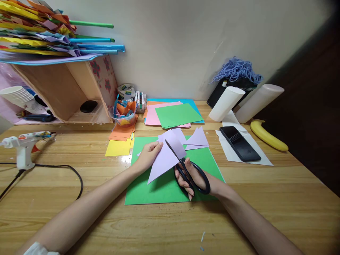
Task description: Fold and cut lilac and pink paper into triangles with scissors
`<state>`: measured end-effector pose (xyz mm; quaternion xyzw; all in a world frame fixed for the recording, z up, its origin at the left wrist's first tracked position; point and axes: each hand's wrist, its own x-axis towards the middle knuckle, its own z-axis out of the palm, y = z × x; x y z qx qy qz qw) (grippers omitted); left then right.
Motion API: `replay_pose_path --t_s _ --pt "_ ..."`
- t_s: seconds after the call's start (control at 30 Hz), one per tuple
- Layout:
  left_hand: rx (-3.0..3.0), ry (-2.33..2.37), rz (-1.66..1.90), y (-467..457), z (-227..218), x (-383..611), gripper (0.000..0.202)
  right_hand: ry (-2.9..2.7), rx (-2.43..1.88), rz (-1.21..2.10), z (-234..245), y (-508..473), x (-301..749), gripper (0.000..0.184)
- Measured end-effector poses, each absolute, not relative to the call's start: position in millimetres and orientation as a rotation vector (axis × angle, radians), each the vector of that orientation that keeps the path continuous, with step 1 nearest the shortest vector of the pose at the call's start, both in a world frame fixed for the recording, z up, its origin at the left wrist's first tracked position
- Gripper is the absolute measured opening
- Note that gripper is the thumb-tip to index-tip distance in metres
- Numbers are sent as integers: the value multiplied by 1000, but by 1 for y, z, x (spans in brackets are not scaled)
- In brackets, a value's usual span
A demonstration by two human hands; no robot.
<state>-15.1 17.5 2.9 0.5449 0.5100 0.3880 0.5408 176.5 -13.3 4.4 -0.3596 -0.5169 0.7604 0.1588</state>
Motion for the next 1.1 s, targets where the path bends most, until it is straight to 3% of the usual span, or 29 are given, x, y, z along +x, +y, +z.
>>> replay_pose_path --t_s 0.87,1.1 --pt "1177 1206 1002 17 4 -16 42 -1632 -1207 1960 13 -16 176 53" --pt "1134 1192 1018 16 5 -16 39 -1673 -1148 1985 20 -16 174 65"
